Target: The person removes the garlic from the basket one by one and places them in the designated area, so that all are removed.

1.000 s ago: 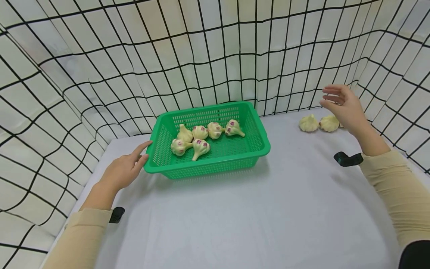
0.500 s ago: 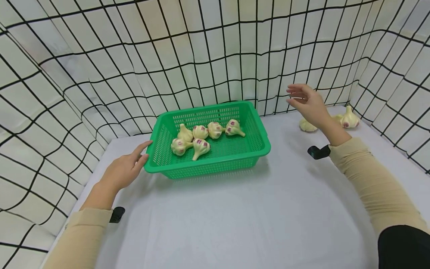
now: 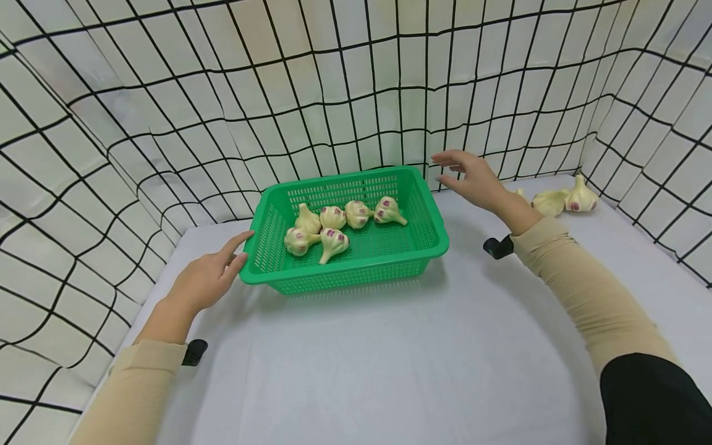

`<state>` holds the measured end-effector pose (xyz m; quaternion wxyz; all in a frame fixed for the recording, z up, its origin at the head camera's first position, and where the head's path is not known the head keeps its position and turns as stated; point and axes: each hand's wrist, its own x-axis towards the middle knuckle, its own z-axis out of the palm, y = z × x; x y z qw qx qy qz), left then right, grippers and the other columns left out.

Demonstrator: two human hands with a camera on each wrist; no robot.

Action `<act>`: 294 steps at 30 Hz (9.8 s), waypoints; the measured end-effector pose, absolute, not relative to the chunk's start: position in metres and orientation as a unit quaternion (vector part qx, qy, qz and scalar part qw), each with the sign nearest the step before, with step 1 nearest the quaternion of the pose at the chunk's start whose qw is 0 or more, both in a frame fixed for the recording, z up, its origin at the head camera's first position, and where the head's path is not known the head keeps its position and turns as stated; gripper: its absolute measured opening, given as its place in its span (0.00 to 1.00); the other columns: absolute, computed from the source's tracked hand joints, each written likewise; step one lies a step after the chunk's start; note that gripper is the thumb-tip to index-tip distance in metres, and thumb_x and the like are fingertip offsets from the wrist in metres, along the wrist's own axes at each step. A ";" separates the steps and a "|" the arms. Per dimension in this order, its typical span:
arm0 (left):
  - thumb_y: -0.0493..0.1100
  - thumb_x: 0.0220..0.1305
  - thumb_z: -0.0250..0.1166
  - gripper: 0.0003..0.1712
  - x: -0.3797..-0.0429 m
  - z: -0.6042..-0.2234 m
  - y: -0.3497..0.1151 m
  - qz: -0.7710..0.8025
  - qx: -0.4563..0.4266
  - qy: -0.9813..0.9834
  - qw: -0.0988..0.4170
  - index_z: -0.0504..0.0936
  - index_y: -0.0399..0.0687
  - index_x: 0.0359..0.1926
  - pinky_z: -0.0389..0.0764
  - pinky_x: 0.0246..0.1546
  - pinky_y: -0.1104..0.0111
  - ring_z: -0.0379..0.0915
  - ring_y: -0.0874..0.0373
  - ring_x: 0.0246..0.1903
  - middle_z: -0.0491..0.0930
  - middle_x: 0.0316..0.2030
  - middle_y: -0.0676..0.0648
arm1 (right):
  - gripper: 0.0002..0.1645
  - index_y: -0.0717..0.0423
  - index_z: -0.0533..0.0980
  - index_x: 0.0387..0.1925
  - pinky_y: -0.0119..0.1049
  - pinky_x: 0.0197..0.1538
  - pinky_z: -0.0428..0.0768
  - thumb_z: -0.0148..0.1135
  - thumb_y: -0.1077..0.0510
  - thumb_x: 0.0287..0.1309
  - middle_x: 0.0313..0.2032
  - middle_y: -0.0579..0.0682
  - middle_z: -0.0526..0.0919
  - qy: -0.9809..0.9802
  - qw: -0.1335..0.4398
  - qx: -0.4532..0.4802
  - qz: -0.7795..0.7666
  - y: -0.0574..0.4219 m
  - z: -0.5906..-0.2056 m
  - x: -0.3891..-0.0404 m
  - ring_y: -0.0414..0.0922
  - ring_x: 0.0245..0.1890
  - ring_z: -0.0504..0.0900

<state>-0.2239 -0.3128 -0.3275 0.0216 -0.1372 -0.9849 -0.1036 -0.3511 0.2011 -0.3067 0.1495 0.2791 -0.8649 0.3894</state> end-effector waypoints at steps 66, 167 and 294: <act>0.61 0.83 0.38 0.33 -0.224 -0.329 -0.314 -0.111 -0.141 -0.983 0.025 0.53 0.55 0.81 0.76 0.27 0.54 0.79 0.48 0.30 0.84 0.41 0.34 | 0.32 0.46 0.70 0.73 0.50 0.57 0.76 0.52 0.68 0.72 0.66 0.59 0.67 -0.920 -0.115 0.375 -0.014 0.100 -0.309 -0.379 0.55 0.57 0.75; 0.61 0.83 0.38 0.34 -0.226 -0.329 -0.314 -0.107 -0.139 -0.984 0.023 0.53 0.54 0.81 0.77 0.27 0.53 0.80 0.46 0.31 0.84 0.41 0.32 | 0.42 0.56 0.70 0.72 0.38 0.58 0.79 0.76 0.64 0.57 0.60 0.56 0.78 -0.838 -0.007 0.330 0.435 0.205 -0.292 -0.271 0.53 0.56 0.83; 0.61 0.83 0.37 0.34 -0.224 -0.331 -0.314 -0.115 -0.140 -0.983 0.026 0.53 0.53 0.80 0.78 0.29 0.50 0.81 0.42 0.33 0.84 0.43 0.31 | 0.34 0.66 0.63 0.73 0.53 0.52 0.77 0.61 0.57 0.74 0.62 0.69 0.74 -0.949 0.009 0.129 0.288 0.376 -0.344 -0.267 0.66 0.58 0.75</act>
